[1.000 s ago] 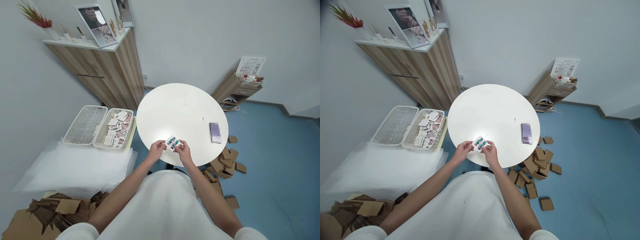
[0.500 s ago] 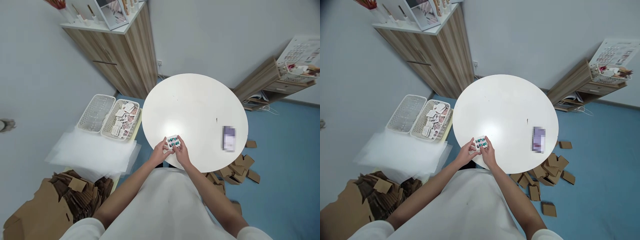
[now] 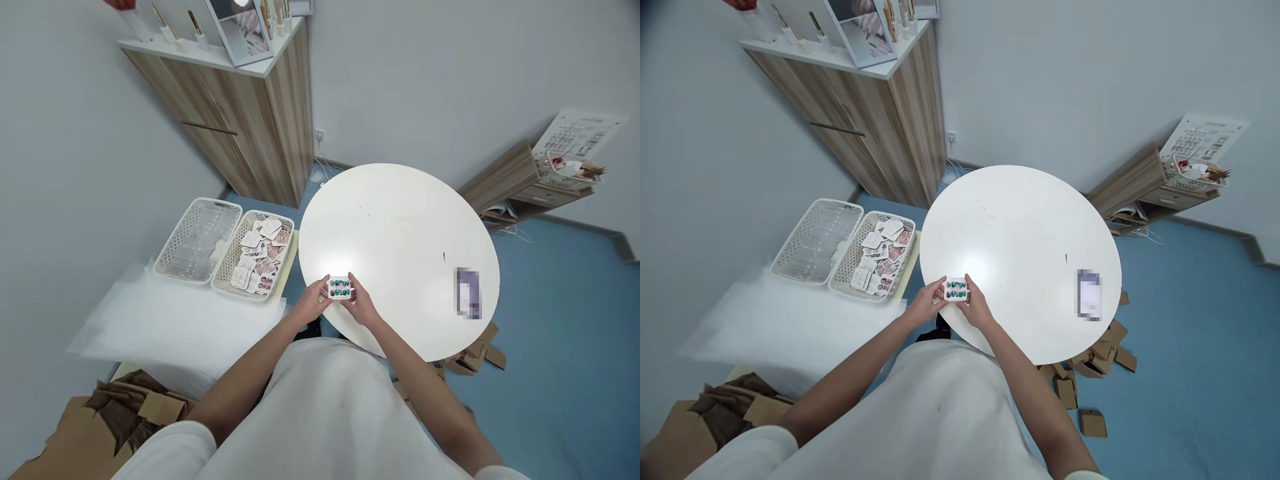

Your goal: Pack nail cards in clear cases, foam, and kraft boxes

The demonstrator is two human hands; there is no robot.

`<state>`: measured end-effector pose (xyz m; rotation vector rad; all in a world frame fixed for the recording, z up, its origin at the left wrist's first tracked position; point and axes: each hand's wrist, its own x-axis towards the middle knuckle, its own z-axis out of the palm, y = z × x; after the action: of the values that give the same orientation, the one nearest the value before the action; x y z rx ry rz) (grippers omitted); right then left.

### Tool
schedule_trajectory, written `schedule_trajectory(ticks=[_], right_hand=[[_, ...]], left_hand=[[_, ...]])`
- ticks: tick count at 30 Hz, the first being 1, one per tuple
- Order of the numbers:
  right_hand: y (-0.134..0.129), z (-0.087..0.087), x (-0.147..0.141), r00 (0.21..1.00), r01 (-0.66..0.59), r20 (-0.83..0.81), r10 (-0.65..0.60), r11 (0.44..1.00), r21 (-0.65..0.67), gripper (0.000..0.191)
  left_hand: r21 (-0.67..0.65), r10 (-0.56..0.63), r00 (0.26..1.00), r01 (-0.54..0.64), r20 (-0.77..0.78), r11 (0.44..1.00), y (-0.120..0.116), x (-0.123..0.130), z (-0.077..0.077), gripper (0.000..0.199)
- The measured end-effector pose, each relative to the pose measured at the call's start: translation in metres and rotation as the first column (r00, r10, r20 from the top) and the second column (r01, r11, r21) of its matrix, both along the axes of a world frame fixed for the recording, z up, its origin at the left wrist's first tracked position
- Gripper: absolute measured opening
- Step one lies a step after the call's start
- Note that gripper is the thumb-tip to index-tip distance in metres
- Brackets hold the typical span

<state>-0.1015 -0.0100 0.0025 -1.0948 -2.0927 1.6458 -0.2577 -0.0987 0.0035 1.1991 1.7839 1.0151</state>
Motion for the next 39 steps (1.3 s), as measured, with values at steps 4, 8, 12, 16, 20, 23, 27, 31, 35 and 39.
schedule_trajectory(ticks=[4, 8, 12, 16, 20, 23, 27, 31, 35, 39], right_hand=[[0.0, -0.014, -0.018, 0.988, -0.061, 0.152, 0.039, 0.988, 0.144, 0.07], [-0.002, -0.027, -0.035, 0.954, -0.076, 0.301, 0.018, 0.98, 0.183, 0.07], [0.001, -0.038, -0.051, 0.906, -0.136, 0.424, 0.022, 0.96, 0.243, 0.07], [0.008, -0.044, -0.064, 0.859, -0.205, 0.51, 0.038, 0.939, 0.275, 0.069], [0.015, -0.049, -0.071, 0.83, -0.254, 0.554, 0.068, 0.93, 0.266, 0.07], [0.014, -0.051, -0.07, 0.828, -0.255, 0.558, 0.059, 0.925, 0.281, 0.074], [0.003, -0.049, -0.056, 0.876, -0.229, 0.48, 0.044, 0.915, 0.333, 0.073], [-0.015, -0.045, -0.042, 0.895, -0.279, 0.439, 0.079, 0.866, 0.414, 0.06], [-0.026, -0.041, -0.044, 0.865, -0.367, 0.487, 0.122, 0.814, 0.449, 0.056], [-0.023, -0.04, -0.054, 0.85, -0.374, 0.519, 0.096, 0.803, 0.464, 0.055]], left_hand=[[-0.018, -0.022, 0.999, 0.021, -0.045, 1.0, 0.002, -0.023, -0.015, 0.062], [-0.057, -0.023, 0.992, 0.016, -0.123, 0.998, 0.003, -0.033, -0.03, 0.055], [-0.103, -0.024, 0.976, 0.001, -0.217, 0.995, 0.005, -0.04, -0.043, 0.05], [-0.147, -0.035, 0.968, -0.002, -0.247, 0.989, 0.01, -0.046, -0.05, 0.048], [-0.201, -0.066, 0.95, 0.003, -0.305, 0.98, 0.017, -0.048, -0.053, 0.047], [-0.204, -0.071, 0.926, -0.006, -0.37, 0.979, 0.017, -0.045, -0.053, 0.047], [-0.179, -0.074, 0.894, -0.006, -0.442, 0.984, 0.004, -0.04, -0.048, 0.049], [-0.136, -0.145, 0.863, 0.09, -0.483, 0.987, -0.014, -0.035, -0.042, 0.046], [-0.172, -0.225, 0.823, 0.157, -0.521, 0.973, -0.02, -0.035, -0.041, 0.045], [-0.176, -0.23, 0.804, 0.158, -0.548, 0.972, -0.014, -0.039, -0.041, 0.046]])
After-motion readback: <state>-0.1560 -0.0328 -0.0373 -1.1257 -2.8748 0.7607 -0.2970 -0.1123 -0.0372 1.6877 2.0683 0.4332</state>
